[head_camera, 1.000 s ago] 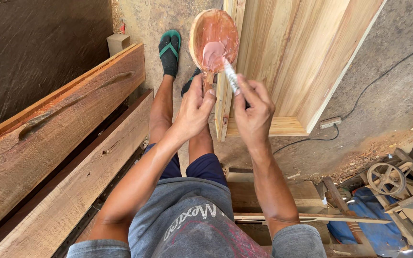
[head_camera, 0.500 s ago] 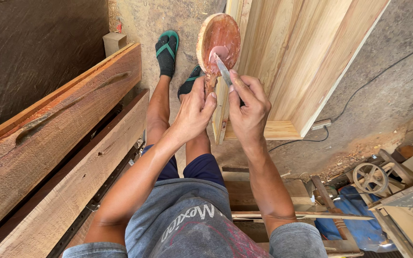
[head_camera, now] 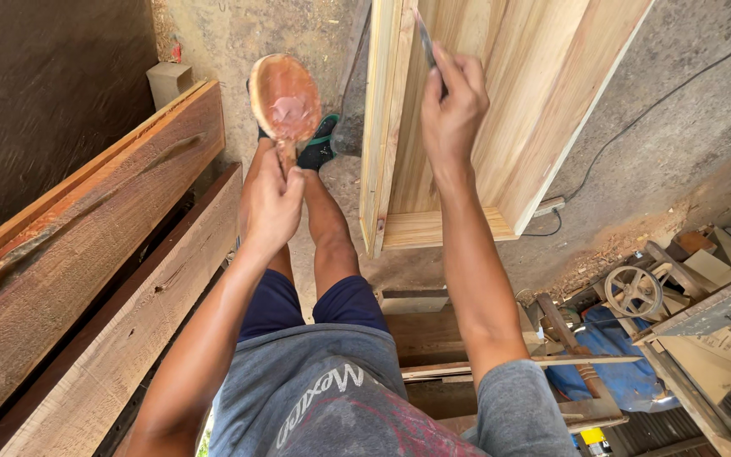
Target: The person applies a pinkish paste to the edges of a wooden drawer using a small wooden scoop and a metal spatula. They spread the paste along the joints and edges of the drawer, then reposition the drawer to continue applying the paste to other edges.
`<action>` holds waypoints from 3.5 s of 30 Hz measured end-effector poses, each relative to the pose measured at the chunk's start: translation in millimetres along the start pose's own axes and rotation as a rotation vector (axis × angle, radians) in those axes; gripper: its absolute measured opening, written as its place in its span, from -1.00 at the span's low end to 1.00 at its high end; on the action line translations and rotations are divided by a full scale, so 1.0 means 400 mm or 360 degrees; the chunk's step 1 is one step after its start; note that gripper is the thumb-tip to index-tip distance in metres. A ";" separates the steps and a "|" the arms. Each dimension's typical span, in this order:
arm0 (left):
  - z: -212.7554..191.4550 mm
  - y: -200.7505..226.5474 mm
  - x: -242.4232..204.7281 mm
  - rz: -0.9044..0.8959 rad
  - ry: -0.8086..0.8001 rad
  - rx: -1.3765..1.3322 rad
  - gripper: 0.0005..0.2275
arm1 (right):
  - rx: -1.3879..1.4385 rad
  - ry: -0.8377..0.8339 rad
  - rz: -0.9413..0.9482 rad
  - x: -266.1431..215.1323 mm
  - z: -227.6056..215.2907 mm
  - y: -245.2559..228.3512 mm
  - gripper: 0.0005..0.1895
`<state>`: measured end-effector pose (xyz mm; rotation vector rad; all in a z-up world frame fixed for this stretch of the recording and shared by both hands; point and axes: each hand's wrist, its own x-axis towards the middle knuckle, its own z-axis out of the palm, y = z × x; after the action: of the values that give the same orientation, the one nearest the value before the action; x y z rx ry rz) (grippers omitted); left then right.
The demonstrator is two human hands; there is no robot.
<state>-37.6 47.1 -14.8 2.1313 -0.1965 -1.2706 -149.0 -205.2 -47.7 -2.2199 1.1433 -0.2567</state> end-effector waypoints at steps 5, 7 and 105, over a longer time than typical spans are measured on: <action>-0.023 -0.030 -0.026 0.0212 0.0049 -0.0059 -0.66 | -0.0015 0.0012 -0.0063 0.053 0.078 0.075 -0.64; -0.026 -0.026 -0.027 0.0370 0.0083 -0.0152 -0.64 | 0.0016 0.0089 -0.0106 0.065 0.093 0.083 -0.67; -0.061 0.034 -0.004 0.0142 -0.0035 -0.0053 -0.74 | -0.0320 -0.0352 -0.0447 0.042 -0.054 0.072 -0.66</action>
<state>-15.4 48.0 2.7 2.0580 -0.2751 -1.2380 -167.3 -240.3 -49.8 -2.5135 0.7671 -0.0078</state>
